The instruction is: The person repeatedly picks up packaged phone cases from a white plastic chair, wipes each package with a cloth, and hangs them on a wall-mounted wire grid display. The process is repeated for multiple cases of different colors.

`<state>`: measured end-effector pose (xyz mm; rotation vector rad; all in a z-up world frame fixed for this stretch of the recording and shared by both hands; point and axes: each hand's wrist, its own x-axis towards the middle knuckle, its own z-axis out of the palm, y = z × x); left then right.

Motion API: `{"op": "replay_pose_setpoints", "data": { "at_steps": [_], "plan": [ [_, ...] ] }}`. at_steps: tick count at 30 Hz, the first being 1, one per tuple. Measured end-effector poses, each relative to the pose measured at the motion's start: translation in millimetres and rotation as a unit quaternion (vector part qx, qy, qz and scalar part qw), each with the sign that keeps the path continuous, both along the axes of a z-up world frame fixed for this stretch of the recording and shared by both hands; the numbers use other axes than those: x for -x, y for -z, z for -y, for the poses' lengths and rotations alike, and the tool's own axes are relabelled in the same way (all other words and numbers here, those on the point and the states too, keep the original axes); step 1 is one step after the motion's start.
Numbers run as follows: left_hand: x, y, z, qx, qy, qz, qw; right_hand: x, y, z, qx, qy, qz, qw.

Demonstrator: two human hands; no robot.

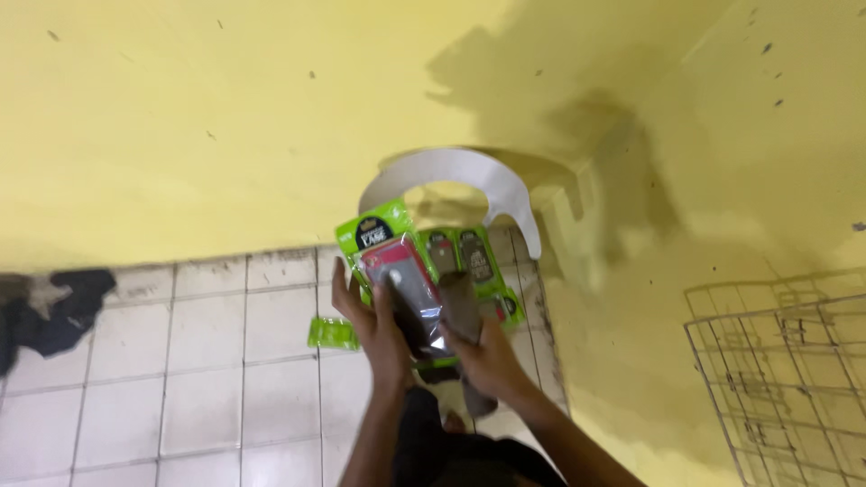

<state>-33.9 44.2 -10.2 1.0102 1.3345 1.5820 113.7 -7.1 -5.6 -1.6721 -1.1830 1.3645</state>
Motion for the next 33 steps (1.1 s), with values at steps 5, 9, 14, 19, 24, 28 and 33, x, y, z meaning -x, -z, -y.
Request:
{"op": "replay_pose_setpoints", "data": {
  "at_steps": [5,9,14,19,24,28,33],
  "plan": [
    [30.6,61.1,-10.7,0.179,0.15,0.299,0.925,-10.4,41.9,-24.5,-0.118,0.001,0.024,0.993],
    [32.4,99.3,-17.7,0.207,0.102,0.379,0.896,-15.0,71.2,-47.7,-0.066,0.019,0.112,0.991],
    [32.0,159.2,-34.7,0.249,0.083,0.417,0.87,-21.1,82.1,-74.3,0.177,0.114,0.089,0.974],
    [2.5,221.9,-23.5,0.346,0.097,0.569,0.74,25.7,86.2,-75.7,-0.259,-0.24,0.325,0.877],
    [15.9,243.3,-12.1,0.152,0.068,0.618,0.768,-5.9,131.5,-91.5,-0.151,-0.353,0.302,0.872],
    [13.0,238.8,6.2,0.315,-0.06,0.477,0.818,-60.3,211.1,-139.2,0.018,-0.235,0.271,0.933],
    [-16.7,245.7,21.4,0.339,-0.108,0.478,0.803,-87.2,297.2,-184.2,-0.069,-0.334,0.392,0.854]
  ]
}}
